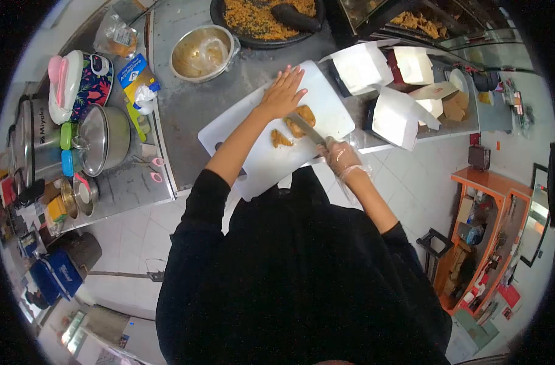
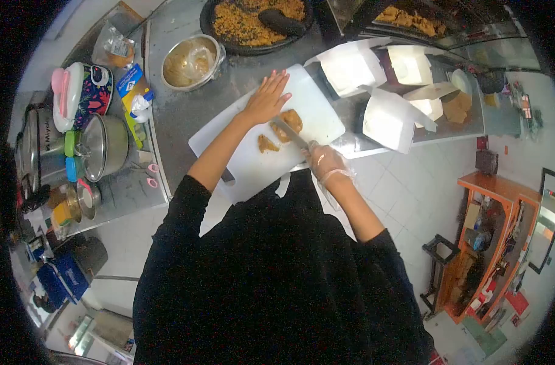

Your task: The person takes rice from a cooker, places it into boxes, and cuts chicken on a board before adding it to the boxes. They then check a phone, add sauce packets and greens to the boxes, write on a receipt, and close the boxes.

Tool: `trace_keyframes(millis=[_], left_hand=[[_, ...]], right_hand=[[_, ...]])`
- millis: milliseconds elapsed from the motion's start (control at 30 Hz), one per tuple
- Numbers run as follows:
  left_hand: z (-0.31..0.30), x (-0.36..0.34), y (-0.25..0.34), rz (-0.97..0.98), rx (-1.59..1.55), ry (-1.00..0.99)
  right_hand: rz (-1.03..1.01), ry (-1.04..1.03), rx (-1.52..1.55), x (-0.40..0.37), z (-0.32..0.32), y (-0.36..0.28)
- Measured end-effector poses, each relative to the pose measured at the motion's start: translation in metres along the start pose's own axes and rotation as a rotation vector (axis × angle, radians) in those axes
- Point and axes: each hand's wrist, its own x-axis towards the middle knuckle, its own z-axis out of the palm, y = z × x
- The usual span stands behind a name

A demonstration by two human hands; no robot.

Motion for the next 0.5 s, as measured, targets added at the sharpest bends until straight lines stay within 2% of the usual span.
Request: trace_keyframes(millis=[133, 233, 267, 333, 433, 467, 500], left_hand=[[0.023, -0.004, 0.001, -0.018, 0.022, -0.089], [0.009, -0.004, -0.004, -0.022, 0.312, -0.138], [0.006, -0.002, -0.003, 0.025, 0.333, -0.107], [0.025, 0.004, -0.017, 0.022, 0.287, -0.085], [0.024, 0.029, -0.016, 0.057, 0.185, 0.062], [0.021, 0.028, -0.012, 0.072, 0.143, 0.104], [0.016, 0.027, -0.004, 0.08, 0.107, 0.062]], right_hand=[[0.176, -0.108, -0.067, -0.008, 0.003, -0.013], [0.227, -0.027, 0.013, 0.016, 0.068, 0.003], [0.22, 0.073, -0.033, 0.022, 0.078, 0.008], [0.137, -0.174, 0.231, 0.028, 0.041, 0.009], [-0.003, -0.06, 0.362, 0.034, 0.033, 0.033], [-0.022, 0.019, 0.279, 0.026, 0.022, 0.03], [-0.037, 0.09, 0.202, 0.015, 0.013, 0.022]])
